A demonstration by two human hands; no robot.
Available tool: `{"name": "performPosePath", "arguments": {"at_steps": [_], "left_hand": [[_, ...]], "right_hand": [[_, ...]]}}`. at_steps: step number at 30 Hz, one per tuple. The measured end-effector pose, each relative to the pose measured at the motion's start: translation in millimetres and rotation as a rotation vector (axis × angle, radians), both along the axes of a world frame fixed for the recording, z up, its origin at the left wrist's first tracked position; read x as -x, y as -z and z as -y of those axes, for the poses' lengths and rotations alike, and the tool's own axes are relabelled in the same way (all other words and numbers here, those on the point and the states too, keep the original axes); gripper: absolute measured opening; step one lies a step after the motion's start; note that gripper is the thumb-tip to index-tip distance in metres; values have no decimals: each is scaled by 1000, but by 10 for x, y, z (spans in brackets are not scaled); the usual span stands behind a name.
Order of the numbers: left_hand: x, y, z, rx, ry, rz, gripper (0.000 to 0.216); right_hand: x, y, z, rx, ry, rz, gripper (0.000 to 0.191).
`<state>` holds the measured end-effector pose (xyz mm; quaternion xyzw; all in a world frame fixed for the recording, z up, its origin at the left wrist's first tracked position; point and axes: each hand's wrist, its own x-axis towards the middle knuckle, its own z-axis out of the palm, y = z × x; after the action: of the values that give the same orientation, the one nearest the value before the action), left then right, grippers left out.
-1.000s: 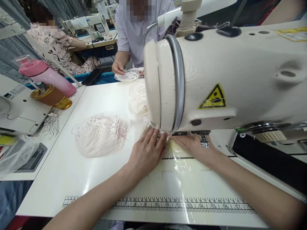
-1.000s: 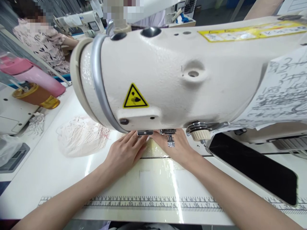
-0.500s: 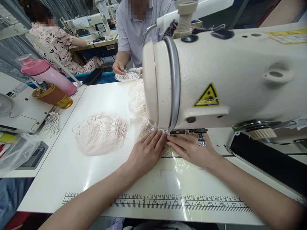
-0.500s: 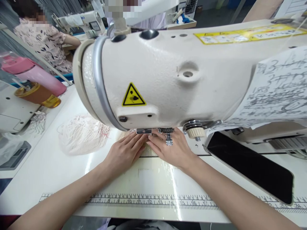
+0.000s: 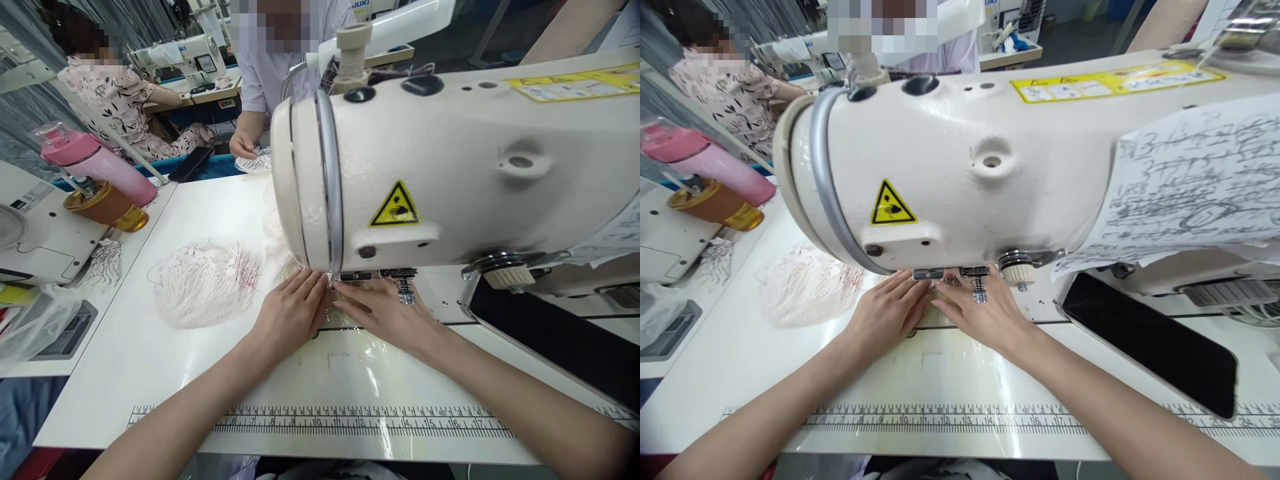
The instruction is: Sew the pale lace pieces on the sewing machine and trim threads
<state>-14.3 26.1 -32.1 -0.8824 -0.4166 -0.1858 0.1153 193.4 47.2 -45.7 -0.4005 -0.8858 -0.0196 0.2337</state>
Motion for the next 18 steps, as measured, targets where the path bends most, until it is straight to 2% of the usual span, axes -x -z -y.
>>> {"name": "performPosePath", "arguments": {"at_steps": [14, 18], "left_hand": [[-15, 20, -29, -15, -18, -25, 26], [-21, 23, -34, -43, -24, -30, 26]], "right_hand": [[27, 89, -23, -142, 19, 23, 35], [12, 146, -39, -133, 24, -24, 29]]}}
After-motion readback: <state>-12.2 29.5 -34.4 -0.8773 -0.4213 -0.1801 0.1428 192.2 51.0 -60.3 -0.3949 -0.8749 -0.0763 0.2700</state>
